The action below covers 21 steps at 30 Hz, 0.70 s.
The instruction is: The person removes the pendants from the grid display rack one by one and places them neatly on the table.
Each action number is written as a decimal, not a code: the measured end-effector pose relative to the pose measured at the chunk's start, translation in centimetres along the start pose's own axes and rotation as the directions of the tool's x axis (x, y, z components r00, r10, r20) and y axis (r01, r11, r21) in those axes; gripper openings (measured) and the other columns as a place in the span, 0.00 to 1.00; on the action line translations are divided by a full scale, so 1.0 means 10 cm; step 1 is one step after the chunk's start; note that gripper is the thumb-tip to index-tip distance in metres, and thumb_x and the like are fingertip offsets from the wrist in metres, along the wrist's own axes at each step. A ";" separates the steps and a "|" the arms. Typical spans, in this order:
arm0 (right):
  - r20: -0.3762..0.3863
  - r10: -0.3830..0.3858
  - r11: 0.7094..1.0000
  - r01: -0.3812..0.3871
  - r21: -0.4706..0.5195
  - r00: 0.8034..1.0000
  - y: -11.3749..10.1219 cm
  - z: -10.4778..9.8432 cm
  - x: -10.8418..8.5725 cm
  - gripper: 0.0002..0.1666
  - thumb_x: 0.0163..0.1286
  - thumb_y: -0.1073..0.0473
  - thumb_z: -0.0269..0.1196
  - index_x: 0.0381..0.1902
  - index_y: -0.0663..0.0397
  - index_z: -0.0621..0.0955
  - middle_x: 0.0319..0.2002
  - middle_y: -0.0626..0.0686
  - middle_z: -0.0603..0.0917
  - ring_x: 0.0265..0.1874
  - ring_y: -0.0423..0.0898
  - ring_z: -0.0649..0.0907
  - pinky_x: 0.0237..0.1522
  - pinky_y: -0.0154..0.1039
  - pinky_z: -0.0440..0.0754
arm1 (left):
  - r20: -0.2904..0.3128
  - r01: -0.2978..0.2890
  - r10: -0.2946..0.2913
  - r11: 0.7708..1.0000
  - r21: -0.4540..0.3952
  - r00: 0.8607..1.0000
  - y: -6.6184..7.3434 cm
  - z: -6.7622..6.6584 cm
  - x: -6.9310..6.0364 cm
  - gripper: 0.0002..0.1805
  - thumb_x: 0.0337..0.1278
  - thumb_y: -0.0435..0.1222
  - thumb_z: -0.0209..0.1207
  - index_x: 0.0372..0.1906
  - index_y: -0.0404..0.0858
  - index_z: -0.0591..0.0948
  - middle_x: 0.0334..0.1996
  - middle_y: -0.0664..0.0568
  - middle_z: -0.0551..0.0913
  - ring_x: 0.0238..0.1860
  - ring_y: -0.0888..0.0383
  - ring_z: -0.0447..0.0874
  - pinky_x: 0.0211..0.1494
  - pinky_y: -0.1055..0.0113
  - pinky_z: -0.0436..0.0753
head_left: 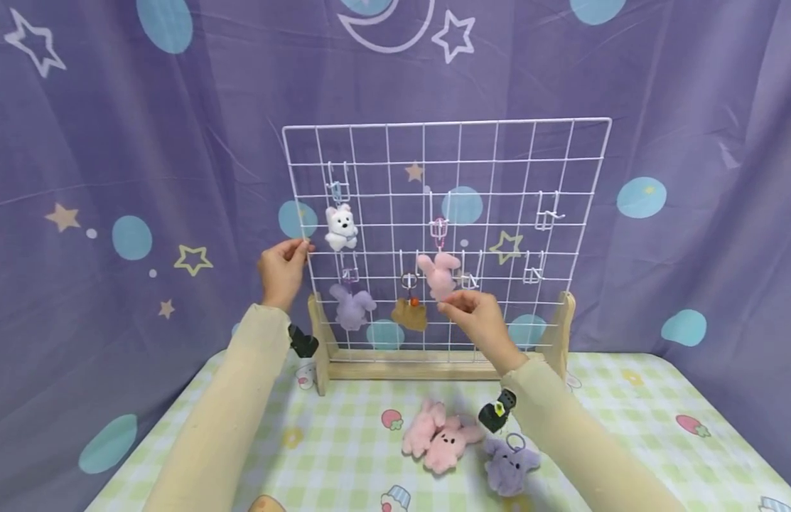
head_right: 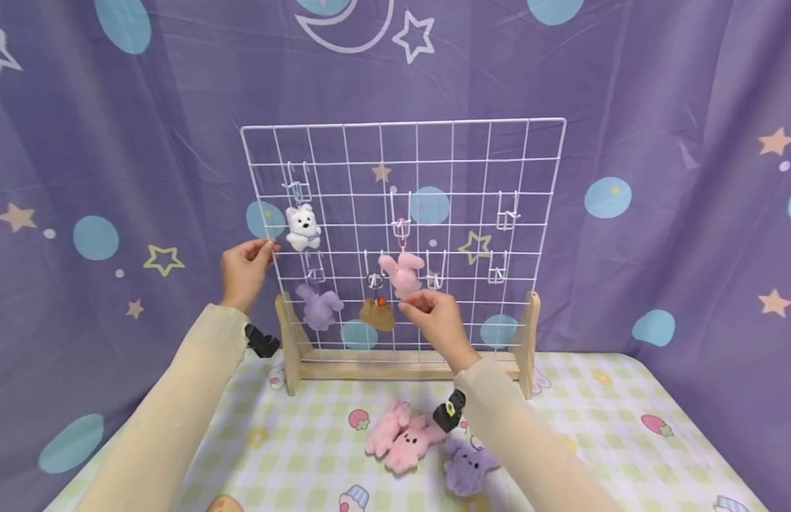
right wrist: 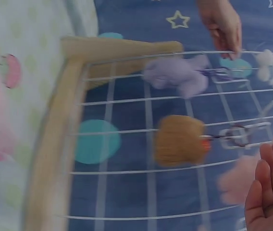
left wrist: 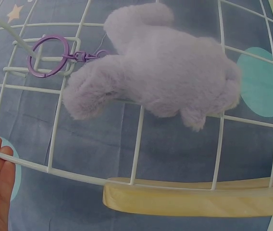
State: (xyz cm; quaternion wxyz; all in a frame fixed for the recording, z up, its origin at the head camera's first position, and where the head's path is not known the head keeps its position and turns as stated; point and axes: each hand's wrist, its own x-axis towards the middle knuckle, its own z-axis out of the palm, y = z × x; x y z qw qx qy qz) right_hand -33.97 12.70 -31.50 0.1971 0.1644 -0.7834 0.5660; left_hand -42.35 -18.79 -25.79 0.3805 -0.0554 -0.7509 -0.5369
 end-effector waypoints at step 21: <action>-0.327 -0.095 0.995 0.091 -0.029 0.940 -0.62 0.05 0.59 0.11 0.61 0.67 0.65 0.41 0.67 0.81 0.37 0.62 0.85 0.35 0.50 0.83 0.35 0.27 0.80 | 0.009 0.000 0.000 1.000 -0.011 1.000 0.00 -0.02 0.00 0.14 0.62 0.37 0.59 0.45 0.30 0.83 0.37 0.40 0.86 0.29 0.67 0.82 0.33 0.82 0.80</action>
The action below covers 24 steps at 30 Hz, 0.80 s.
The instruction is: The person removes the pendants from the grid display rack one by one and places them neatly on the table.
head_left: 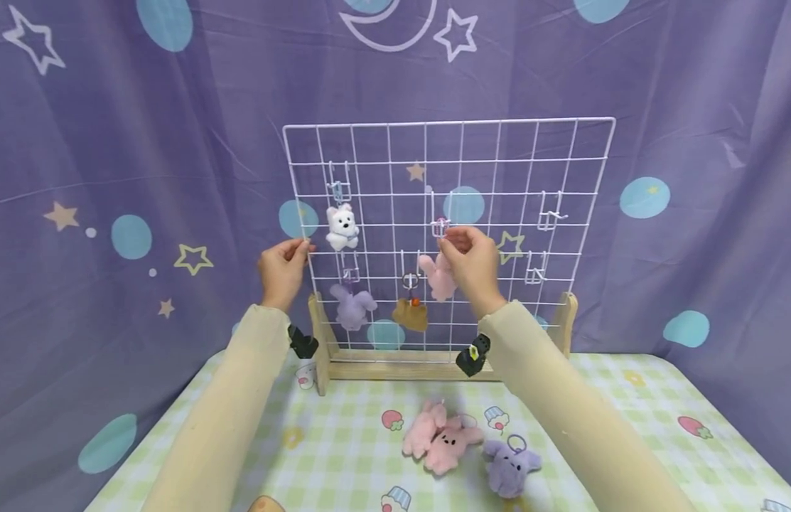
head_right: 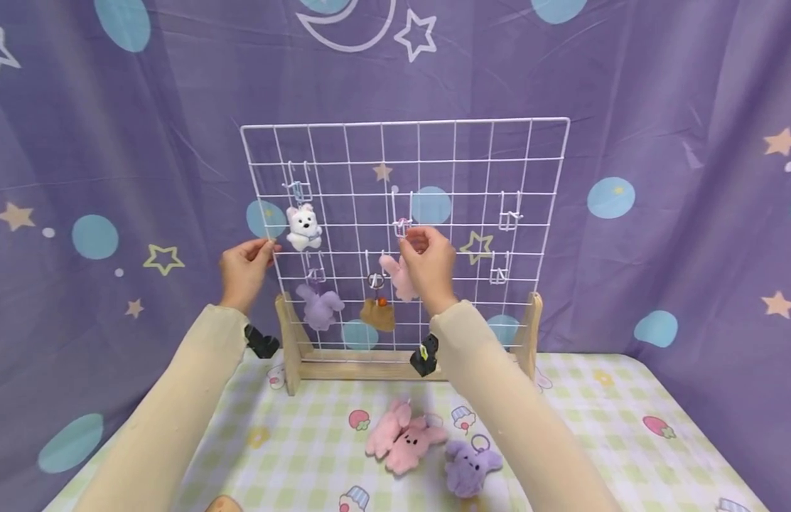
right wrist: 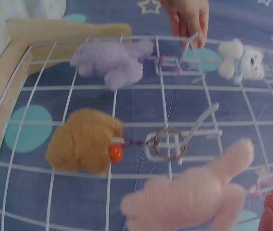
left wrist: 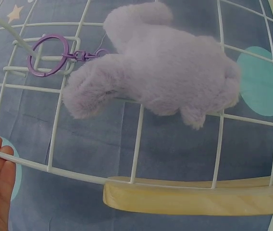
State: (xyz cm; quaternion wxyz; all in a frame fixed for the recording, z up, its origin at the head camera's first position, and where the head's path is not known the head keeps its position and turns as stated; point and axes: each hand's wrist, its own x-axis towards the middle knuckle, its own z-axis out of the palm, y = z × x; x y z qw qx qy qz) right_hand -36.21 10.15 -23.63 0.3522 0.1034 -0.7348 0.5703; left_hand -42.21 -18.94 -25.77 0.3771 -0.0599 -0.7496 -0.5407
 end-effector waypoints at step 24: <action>-0.035 0.022 0.986 -0.028 -0.166 0.999 0.09 0.09 0.11 0.07 0.60 0.64 0.66 0.32 0.66 0.83 0.31 0.61 0.86 0.27 0.50 0.83 0.22 0.24 0.76 | 0.001 -0.007 0.007 1.000 -0.011 1.000 0.00 0.00 0.00 0.14 0.62 0.36 0.59 0.44 0.29 0.84 0.37 0.38 0.86 0.33 0.59 0.85 0.33 0.82 0.80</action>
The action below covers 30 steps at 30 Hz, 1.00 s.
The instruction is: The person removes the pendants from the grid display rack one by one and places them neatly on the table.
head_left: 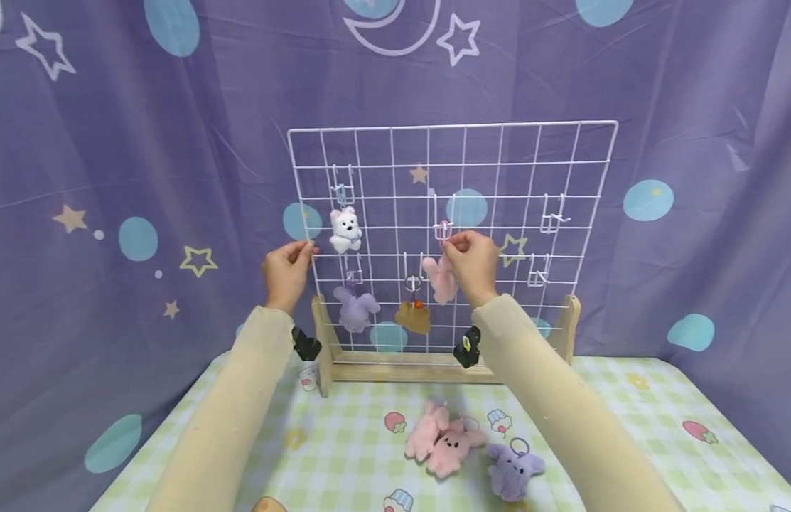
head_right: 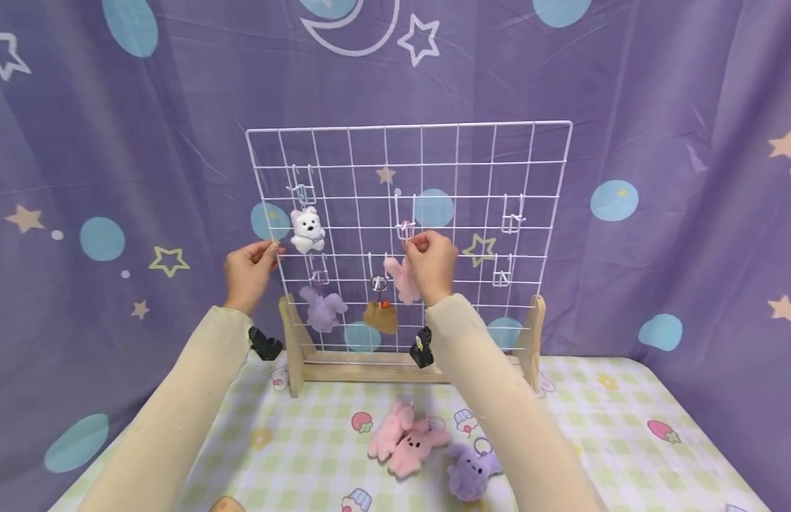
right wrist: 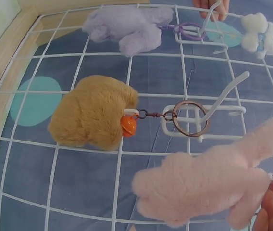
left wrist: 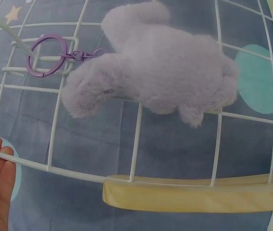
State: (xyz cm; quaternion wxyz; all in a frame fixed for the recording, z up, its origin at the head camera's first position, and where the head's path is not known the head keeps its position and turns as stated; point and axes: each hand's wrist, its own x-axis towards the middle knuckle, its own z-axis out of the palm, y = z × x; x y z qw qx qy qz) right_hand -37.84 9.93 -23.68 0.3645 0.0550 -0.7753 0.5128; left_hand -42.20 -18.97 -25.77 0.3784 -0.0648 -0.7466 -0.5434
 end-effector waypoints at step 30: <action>-0.006 -0.137 0.982 0.136 0.131 0.991 -0.31 -0.21 0.03 0.10 0.64 0.62 0.64 0.37 0.66 0.84 0.31 0.62 0.85 0.22 0.34 0.76 0.25 0.23 0.74 | -0.004 -0.003 0.003 0.999 -0.032 1.000 -0.02 0.01 0.01 0.13 0.62 0.35 0.59 0.44 0.29 0.84 0.36 0.37 0.86 0.32 0.59 0.85 0.33 0.82 0.81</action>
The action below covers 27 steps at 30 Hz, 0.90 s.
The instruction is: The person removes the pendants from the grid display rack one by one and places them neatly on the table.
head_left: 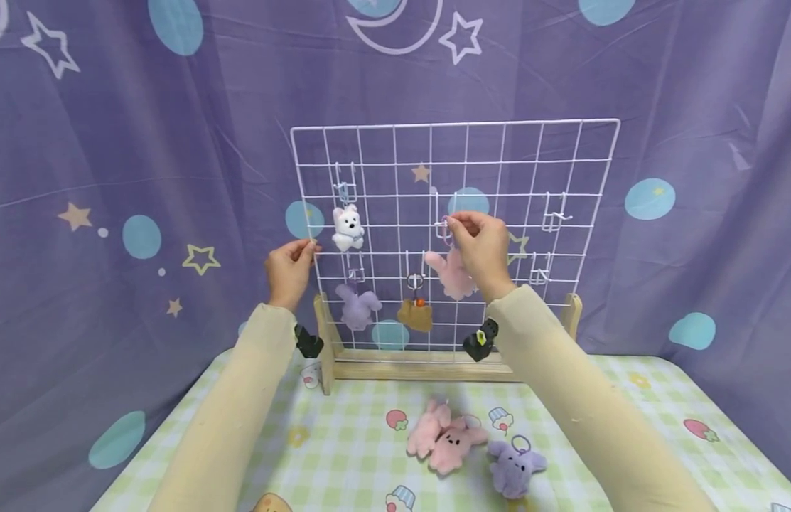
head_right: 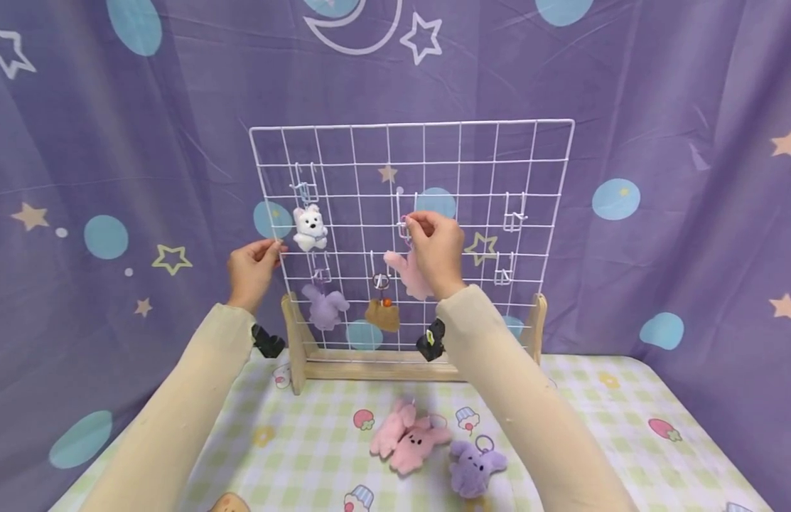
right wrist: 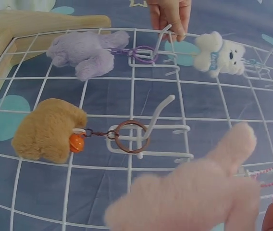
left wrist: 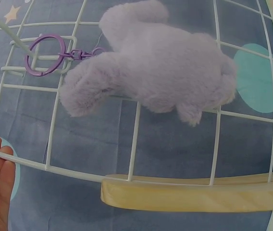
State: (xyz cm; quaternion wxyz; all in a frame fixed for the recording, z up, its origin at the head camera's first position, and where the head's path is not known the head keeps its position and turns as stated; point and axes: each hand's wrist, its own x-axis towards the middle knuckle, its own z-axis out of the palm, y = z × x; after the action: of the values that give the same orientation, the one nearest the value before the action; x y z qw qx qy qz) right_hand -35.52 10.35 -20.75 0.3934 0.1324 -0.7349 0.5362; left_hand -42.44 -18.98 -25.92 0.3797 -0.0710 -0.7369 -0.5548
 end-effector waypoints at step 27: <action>0.169 -0.126 0.989 0.110 0.102 0.977 -0.22 -0.18 -0.42 0.09 0.65 0.61 0.63 0.35 0.64 0.83 0.29 0.58 0.84 0.26 0.39 0.77 0.28 0.27 0.75 | 0.001 -0.012 0.012 1.000 -0.011 1.000 -0.02 0.01 -0.01 0.13 0.62 0.35 0.58 0.43 0.28 0.83 0.36 0.37 0.86 0.27 0.69 0.81 0.32 0.83 0.80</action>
State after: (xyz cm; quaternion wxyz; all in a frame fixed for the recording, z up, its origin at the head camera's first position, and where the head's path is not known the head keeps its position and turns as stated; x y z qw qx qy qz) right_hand -30.62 10.18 -22.01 0.3519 0.2406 -0.7320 0.5315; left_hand -42.52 -18.98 -26.12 0.3824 -0.0776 -0.7335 -0.5565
